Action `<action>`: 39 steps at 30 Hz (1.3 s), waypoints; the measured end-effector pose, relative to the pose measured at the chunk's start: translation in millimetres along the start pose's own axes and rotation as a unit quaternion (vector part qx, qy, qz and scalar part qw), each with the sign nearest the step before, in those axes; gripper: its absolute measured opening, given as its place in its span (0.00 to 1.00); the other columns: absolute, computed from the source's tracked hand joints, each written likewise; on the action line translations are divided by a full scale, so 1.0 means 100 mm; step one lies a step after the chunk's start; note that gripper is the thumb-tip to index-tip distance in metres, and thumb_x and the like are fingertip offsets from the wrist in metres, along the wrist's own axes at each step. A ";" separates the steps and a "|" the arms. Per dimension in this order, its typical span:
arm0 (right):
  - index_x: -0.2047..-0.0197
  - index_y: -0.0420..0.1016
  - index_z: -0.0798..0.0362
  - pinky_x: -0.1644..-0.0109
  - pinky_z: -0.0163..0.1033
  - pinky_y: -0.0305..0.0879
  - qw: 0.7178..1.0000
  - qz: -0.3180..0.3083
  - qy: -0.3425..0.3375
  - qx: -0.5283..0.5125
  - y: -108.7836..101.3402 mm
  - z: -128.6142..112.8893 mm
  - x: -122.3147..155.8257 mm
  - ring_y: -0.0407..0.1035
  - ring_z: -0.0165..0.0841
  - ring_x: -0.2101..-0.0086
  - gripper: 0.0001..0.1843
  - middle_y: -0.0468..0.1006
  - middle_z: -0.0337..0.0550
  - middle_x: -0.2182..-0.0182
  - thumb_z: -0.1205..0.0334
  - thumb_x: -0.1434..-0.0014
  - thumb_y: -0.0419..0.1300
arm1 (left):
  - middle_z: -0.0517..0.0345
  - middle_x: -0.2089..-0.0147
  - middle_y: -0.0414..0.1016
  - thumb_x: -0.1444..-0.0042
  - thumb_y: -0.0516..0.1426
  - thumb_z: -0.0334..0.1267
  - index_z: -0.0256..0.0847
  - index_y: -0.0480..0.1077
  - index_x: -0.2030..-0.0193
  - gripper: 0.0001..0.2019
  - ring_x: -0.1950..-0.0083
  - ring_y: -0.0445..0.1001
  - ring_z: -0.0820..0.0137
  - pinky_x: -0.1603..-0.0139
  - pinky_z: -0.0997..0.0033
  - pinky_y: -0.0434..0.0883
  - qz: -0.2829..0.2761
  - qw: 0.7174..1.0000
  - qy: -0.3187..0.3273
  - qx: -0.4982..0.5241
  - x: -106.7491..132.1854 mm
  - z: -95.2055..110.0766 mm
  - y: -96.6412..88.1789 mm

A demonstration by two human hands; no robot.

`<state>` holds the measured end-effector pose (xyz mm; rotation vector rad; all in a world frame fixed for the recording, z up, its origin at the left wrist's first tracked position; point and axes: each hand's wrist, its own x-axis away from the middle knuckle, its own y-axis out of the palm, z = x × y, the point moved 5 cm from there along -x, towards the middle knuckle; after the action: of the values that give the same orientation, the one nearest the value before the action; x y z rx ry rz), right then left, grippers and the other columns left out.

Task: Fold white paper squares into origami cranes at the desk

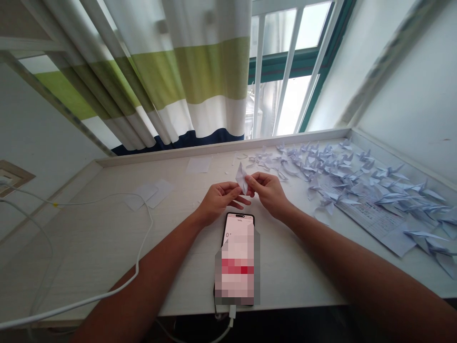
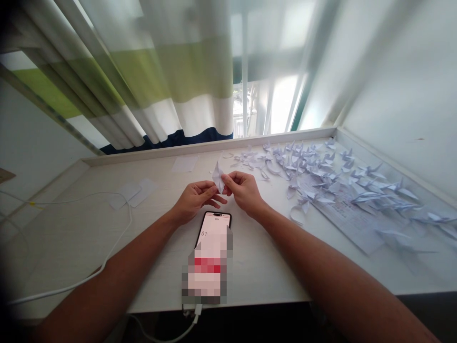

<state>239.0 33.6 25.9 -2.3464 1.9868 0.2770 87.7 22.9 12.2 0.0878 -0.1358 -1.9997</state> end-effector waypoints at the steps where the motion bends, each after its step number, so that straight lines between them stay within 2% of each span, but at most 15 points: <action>1: 0.70 0.76 0.53 0.69 0.37 0.66 1.000 0.002 0.001 -0.004 0.00 0.00 0.00 0.66 0.29 0.76 0.25 0.75 0.38 0.79 0.38 0.45 0.69 | 0.47 0.57 0.84 0.45 0.68 0.54 0.36 0.77 0.57 0.21 0.58 0.85 0.58 0.62 0.65 0.80 0.008 1.000 -0.001 0.005 0.00 0.00 0.00; 6: 0.70 0.76 0.53 0.69 0.37 0.67 1.000 0.020 -0.004 -0.009 0.01 0.01 0.01 0.68 0.30 0.76 0.26 0.75 0.39 0.79 0.35 0.46 0.69 | 0.45 0.58 0.84 0.46 0.69 0.52 0.35 0.77 0.56 0.22 0.58 0.85 0.58 0.63 0.64 0.80 0.032 0.999 0.005 -0.008 0.00 0.00 0.02; 11: 0.71 0.75 0.54 0.70 0.37 0.69 1.000 0.028 -0.011 0.000 0.00 0.01 0.02 0.68 0.29 0.77 0.28 0.76 0.39 0.78 0.34 0.45 0.68 | 0.47 0.61 0.85 0.48 0.70 0.50 0.34 0.78 0.60 0.19 0.61 0.84 0.59 0.62 0.61 0.80 0.057 0.998 0.018 -0.014 0.01 0.03 0.01; 13: 0.69 0.76 0.54 0.69 0.37 0.70 1.000 0.011 -0.010 0.001 0.00 0.00 0.02 0.70 0.30 0.76 0.26 0.77 0.39 0.77 0.36 0.45 0.68 | 0.47 0.63 0.85 0.49 0.71 0.50 0.34 0.78 0.62 0.19 0.62 0.84 0.60 0.62 0.60 0.80 0.057 0.998 0.016 -0.016 0.02 0.04 0.02; 16: 0.67 0.78 0.54 0.67 0.38 0.72 0.999 -0.051 -0.005 -0.006 0.02 -0.03 0.01 0.73 0.31 0.74 0.23 0.79 0.40 0.74 0.40 0.44 0.70 | 0.48 0.65 0.85 0.51 0.72 0.50 0.34 0.79 0.63 0.19 0.64 0.84 0.61 0.60 0.59 0.81 0.050 0.998 0.014 -0.025 0.02 0.05 0.03; 20: 0.70 0.78 0.54 0.65 0.38 0.70 0.995 -0.097 -0.024 0.009 0.02 -0.08 0.01 0.72 0.31 0.73 0.23 0.78 0.40 0.75 0.40 0.41 0.67 | 0.48 0.65 0.85 0.51 0.72 0.50 0.34 0.80 0.62 0.19 0.66 0.83 0.63 0.59 0.60 0.81 0.047 0.998 0.019 -0.024 0.02 0.05 0.03; 26: 0.73 0.76 0.54 0.71 0.37 0.62 0.993 -0.075 -0.023 0.094 -0.02 -0.06 0.00 0.68 0.30 0.75 0.24 0.76 0.40 0.77 0.40 0.43 0.69 | 0.47 0.62 0.85 0.46 0.69 0.47 0.35 0.81 0.60 0.16 0.63 0.83 0.63 0.57 0.61 0.80 0.029 0.998 0.034 -0.048 0.03 0.05 0.04; 29: 0.72 0.76 0.53 0.70 0.37 0.63 0.994 -0.083 -0.022 0.067 0.02 -0.08 0.02 0.67 0.30 0.75 0.24 0.76 0.40 0.77 0.39 0.43 0.68 | 0.47 0.61 0.85 0.44 0.68 0.48 0.35 0.81 0.60 0.16 0.62 0.83 0.63 0.57 0.62 0.80 0.022 0.998 0.020 -0.049 0.03 0.04 0.05; 32: 0.73 0.75 0.53 0.71 0.37 0.62 0.995 -0.095 -0.020 0.029 0.07 -0.10 0.05 0.65 0.29 0.77 0.24 0.73 0.37 0.79 0.39 0.43 0.68 | 0.46 0.60 0.85 0.42 0.66 0.51 0.35 0.81 0.59 0.18 0.61 0.83 0.63 0.56 0.62 0.80 -0.012 0.998 -0.002 -0.061 0.03 0.01 0.09; 35: 0.77 0.70 0.52 0.74 0.37 0.58 0.997 -0.069 -0.016 0.037 0.05 -0.09 0.04 0.62 0.28 0.78 0.27 0.69 0.36 0.81 0.39 0.44 0.69 | 0.45 0.62 0.85 0.42 0.65 0.53 0.35 0.80 0.61 0.20 0.62 0.83 0.63 0.58 0.63 0.79 -0.032 0.997 -0.006 -0.071 0.04 -0.02 0.12; 39: 0.81 0.68 0.53 0.74 0.37 0.56 0.996 -0.036 -0.017 0.075 -0.02 -0.07 0.03 0.60 0.27 0.79 0.30 0.67 0.36 0.83 0.38 0.40 0.65 | 0.45 0.64 0.85 0.42 0.66 0.53 0.35 0.79 0.64 0.19 0.65 0.83 0.63 0.61 0.65 0.78 -0.021 0.996 -0.006 -0.086 0.05 -0.01 0.13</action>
<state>242.3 30.3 32.5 -2.2974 1.8341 0.1562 97.4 12.8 13.0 -0.0318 0.0318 -2.0464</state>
